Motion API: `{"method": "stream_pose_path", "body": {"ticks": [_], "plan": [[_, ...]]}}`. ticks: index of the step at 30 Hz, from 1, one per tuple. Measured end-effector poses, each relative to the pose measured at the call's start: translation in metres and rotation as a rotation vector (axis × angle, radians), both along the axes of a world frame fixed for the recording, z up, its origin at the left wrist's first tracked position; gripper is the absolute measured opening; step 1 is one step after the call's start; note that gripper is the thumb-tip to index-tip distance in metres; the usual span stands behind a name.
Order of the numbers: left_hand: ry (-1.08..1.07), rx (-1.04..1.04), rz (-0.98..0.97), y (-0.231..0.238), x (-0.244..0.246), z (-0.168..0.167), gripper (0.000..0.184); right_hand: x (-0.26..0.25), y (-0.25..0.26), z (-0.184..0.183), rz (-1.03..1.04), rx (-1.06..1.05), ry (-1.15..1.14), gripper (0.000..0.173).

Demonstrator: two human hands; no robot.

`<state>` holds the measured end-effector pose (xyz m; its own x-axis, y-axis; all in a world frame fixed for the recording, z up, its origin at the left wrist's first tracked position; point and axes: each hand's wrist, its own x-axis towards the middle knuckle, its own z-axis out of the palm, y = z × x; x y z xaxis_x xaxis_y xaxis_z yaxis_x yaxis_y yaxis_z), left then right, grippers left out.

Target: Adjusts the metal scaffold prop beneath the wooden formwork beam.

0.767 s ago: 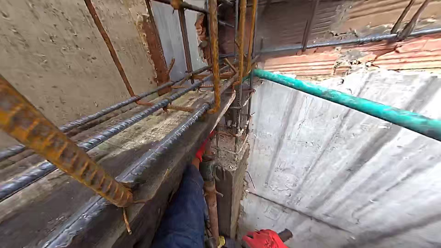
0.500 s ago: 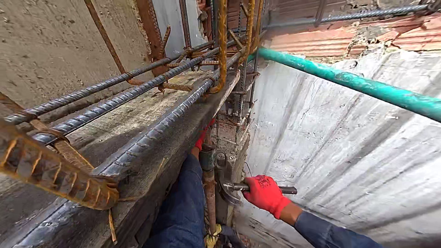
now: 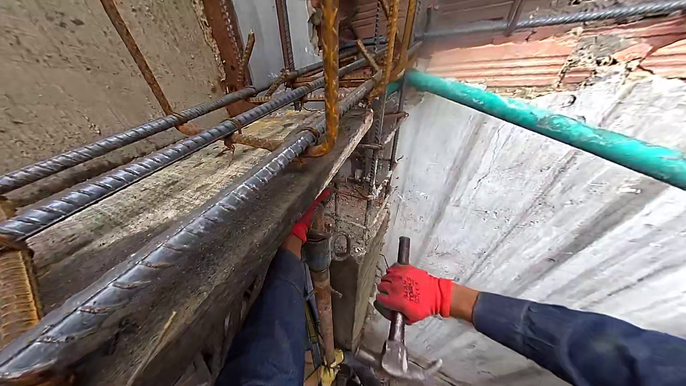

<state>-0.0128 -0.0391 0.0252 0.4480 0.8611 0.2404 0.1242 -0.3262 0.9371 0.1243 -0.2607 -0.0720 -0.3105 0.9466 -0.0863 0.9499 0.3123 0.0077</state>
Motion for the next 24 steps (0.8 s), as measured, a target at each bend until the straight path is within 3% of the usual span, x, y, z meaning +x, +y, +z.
{"method": "stream_pose_path", "body": {"ticks": [2,4,7,9,13,15,17,21,24], "plan": [[-0.105,-0.005,-0.050,0.002,0.001,-0.004,0.046,0.040,0.034,0.004,-0.382,-0.015,-0.022,0.025],[-0.138,-0.001,-0.070,-0.001,0.002,-0.002,0.045,0.055,0.048,0.002,-0.676,0.044,-0.049,0.027],[-0.043,-0.007,-0.009,-0.002,0.000,-0.001,0.046,0.018,-0.002,-0.012,-0.701,0.020,0.059,0.028],[-0.016,-0.047,0.048,0.000,0.005,0.006,0.042,-0.023,-0.040,-0.016,-0.718,-0.140,0.187,0.033],[-0.086,-0.047,-0.024,0.003,0.003,-0.007,0.044,-0.104,-0.065,-0.083,-1.002,-0.285,0.669,0.044],[-0.160,-0.029,-0.052,0.005,0.005,-0.009,0.045,-0.133,-0.049,-0.097,-1.145,-0.234,0.835,0.048],[-0.214,-0.024,-0.085,0.007,0.005,-0.012,0.045,-0.156,-0.031,-0.098,-1.154,-0.153,1.024,0.049],[-0.194,-0.031,-0.058,0.012,0.004,-0.017,0.047,-0.208,0.026,-0.100,-1.070,0.069,1.872,0.045],[-0.179,-0.007,-0.064,0.020,0.006,-0.022,0.044,-0.235,0.086,-0.060,-1.430,0.286,1.802,0.047]]}}
